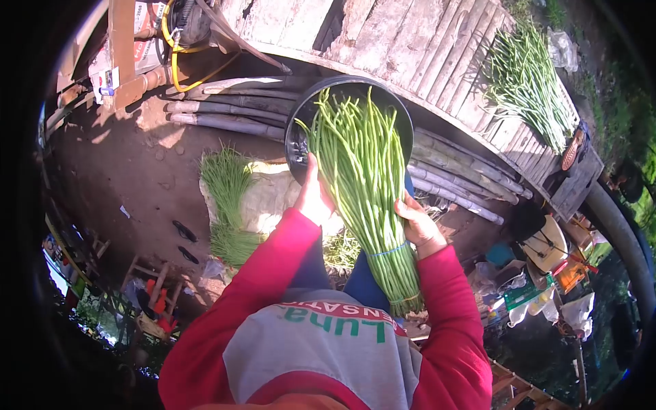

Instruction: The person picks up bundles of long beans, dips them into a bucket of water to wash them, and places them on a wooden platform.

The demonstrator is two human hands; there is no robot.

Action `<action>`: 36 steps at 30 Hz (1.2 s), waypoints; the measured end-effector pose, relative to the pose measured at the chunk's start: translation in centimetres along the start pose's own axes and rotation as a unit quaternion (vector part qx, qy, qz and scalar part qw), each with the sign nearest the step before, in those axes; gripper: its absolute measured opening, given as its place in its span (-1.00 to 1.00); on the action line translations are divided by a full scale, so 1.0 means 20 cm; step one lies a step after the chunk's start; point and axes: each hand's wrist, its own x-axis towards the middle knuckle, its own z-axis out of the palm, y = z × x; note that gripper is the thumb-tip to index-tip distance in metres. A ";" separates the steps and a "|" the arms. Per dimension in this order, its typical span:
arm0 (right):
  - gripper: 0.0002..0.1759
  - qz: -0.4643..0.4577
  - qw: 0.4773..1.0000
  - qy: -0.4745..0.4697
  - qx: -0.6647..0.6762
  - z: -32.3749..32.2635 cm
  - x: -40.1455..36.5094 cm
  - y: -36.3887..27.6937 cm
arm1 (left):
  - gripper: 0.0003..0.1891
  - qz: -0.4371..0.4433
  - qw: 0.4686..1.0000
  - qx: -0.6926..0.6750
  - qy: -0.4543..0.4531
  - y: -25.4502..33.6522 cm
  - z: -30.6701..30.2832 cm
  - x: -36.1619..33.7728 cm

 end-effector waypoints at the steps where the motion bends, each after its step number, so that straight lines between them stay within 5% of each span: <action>1: 0.20 0.024 0.994 -0.050 -0.096 0.06 0.05 -0.05 | -0.16 0.014 0.998 -0.020 -0.049 -0.01 0.03 0.01; 2: 0.27 0.020 0.972 -0.050 -0.227 0.13 0.13 -0.08 | -0.09 0.045 0.993 -0.037 -0.098 -0.04 -0.02 0.07; 4: 0.30 0.042 0.960 0.004 -0.276 0.15 0.37 -0.06 | 0.12 0.198 0.964 0.132 0.119 -0.02 0.09 0.19; 6: 0.34 0.122 0.941 0.129 -0.288 0.17 0.67 -0.06 | 0.33 0.223 0.902 0.290 0.231 0.07 0.01 0.46; 8: 0.17 0.150 0.952 0.168 -0.209 0.09 0.96 -0.03 | 0.25 0.168 0.843 0.362 0.361 0.15 -0.36 0.90; 9: -0.26 0.214 0.948 0.140 -0.188 -0.01 1.14 -0.02 | 0.28 0.122 0.781 0.416 0.451 0.18 -0.51 1.09; 10: -0.63 0.259 0.932 0.134 -0.213 -0.13 1.30 0.03 | 0.35 0.109 0.786 0.436 0.425 0.21 -0.51 1.12; 12: -0.68 0.230 0.936 0.147 -0.221 -0.28 1.49 0.13 | 0.14 0.067 0.685 0.535 0.490 0.25 -0.43 1.17; 13: -0.68 0.234 0.934 0.146 -0.225 -0.23 1.47 0.10 | 0.14 0.066 0.686 0.530 0.494 0.26 -0.48 1.18; 15: -0.61 0.225 0.931 0.146 -0.247 -0.12 1.28 0.07 | -0.19 0.004 0.812 0.456 0.365 0.26 -0.58 1.10; 17: -0.45 0.137 0.938 0.081 -0.306 -0.05 1.00 -0.02 | -0.62 0.153 0.942 0.164 0.249 0.04 -0.51 0.96; 21: -0.41 0.120 0.968 0.029 -0.217 0.18 0.38 -0.18 | -0.56 0.086 0.964 0.186 0.166 -0.06 0.13 0.11; 23: -0.42 0.110 0.975 0.032 -0.191 0.25 0.25 -0.20 | -0.48 0.103 0.978 0.144 0.107 -0.11 0.09 0.01; 26: -0.45 0.040 0.963 0.157 -0.213 0.25 0.40 -0.14 | -0.36 0.113 0.989 0.063 0.067 -0.04 -0.01 0.16; 28: -0.52 0.019 0.963 0.174 -0.203 0.08 0.74 -0.07 | -0.23 0.114 0.973 0.147 0.134 0.03 -0.16 0.44; 30: -0.60 0.171 0.970 0.131 -0.111 -0.15 1.17 -0.03 | -0.08 0.124 0.931 0.288 0.187 0.10 -0.27 0.68; 32: -0.60 0.161 0.958 0.181 -0.152 -0.23 1.47 0.04 | -0.30 0.089 0.914 0.321 0.231 0.13 -0.42 0.92; 36: -0.59 0.149 0.945 0.191 -0.219 -0.12 1.35 0.05 | -0.50 0.024 0.948 0.207 0.240 0.11 -0.52 0.96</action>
